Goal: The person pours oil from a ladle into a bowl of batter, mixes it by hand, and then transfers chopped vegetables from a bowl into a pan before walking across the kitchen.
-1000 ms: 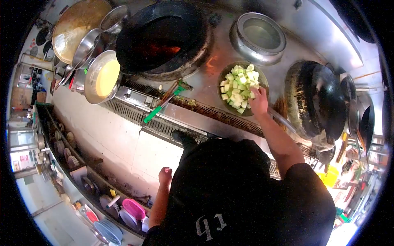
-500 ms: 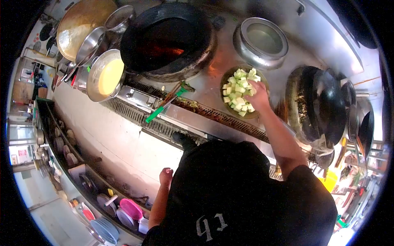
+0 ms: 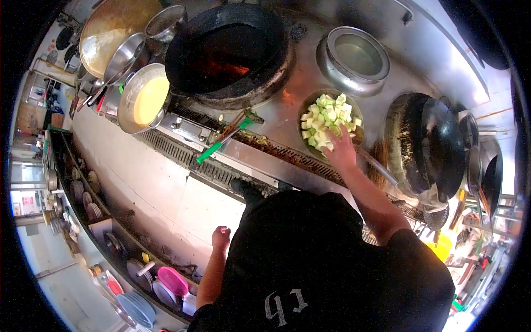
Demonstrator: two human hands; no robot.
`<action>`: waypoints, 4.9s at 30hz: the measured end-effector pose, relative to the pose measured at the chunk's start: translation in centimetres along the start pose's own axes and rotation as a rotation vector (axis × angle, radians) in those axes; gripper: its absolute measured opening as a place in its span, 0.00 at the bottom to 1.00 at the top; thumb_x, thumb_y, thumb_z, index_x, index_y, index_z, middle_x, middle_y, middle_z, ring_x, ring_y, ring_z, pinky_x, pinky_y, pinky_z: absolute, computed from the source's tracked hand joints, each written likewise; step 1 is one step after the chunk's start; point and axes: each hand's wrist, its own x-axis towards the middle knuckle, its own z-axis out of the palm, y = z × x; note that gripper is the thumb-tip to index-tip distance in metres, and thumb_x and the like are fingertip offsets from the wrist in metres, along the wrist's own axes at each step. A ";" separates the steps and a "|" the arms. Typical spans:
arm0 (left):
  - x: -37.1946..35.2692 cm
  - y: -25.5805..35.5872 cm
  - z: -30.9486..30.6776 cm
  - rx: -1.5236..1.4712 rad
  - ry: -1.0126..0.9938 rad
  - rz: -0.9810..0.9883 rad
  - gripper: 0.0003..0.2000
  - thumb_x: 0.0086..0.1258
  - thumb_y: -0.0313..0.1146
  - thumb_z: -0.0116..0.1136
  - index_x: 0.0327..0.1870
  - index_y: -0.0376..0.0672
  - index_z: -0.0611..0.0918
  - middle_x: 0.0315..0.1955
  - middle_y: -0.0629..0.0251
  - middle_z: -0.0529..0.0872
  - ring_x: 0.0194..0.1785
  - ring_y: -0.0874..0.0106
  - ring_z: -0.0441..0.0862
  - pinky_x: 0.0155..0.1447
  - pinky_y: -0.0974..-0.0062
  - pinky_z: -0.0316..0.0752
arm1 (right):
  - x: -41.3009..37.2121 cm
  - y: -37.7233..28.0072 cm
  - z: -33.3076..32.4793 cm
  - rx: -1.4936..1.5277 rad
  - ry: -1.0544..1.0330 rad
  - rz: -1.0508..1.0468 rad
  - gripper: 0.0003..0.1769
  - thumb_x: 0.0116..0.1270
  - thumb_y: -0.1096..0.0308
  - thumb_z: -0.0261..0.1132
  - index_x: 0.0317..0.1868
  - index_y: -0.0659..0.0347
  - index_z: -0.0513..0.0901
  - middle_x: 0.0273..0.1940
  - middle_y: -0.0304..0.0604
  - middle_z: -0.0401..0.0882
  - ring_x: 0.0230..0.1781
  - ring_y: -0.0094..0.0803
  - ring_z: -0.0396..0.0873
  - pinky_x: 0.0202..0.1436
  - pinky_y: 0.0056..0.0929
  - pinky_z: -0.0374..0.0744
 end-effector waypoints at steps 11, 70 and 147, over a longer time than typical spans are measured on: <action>-0.4 0.5 0.2 -0.021 0.040 -0.002 0.15 0.59 0.38 0.59 0.42 0.37 0.79 0.36 0.54 0.85 0.41 0.62 0.83 0.47 0.69 0.76 | 3.2 1.8 1.3 0.220 0.253 0.126 0.15 0.59 0.69 0.60 0.48 0.57 0.74 0.49 0.49 0.70 0.44 0.47 0.74 0.48 0.41 0.74; -3.4 -19.4 -5.4 -0.365 0.141 -0.514 0.18 0.55 0.44 0.55 0.41 0.41 0.81 0.40 0.53 0.83 0.47 0.57 0.79 0.53 0.65 0.73 | 2.3 -33.9 11.3 0.204 -0.170 -0.810 0.10 0.53 0.67 0.63 0.36 0.60 0.81 0.41 0.49 0.76 0.44 0.46 0.74 0.50 0.39 0.73; 39.7 -27.9 -50.3 0.989 -0.693 1.007 0.20 0.54 0.42 0.64 0.46 0.41 0.80 0.41 0.55 0.83 0.48 0.62 0.80 0.53 0.69 0.72 | -53.8 -70.0 44.2 0.527 0.070 1.273 0.17 0.58 0.56 0.56 0.38 0.57 0.84 0.40 0.48 0.81 0.41 0.46 0.78 0.46 0.40 0.76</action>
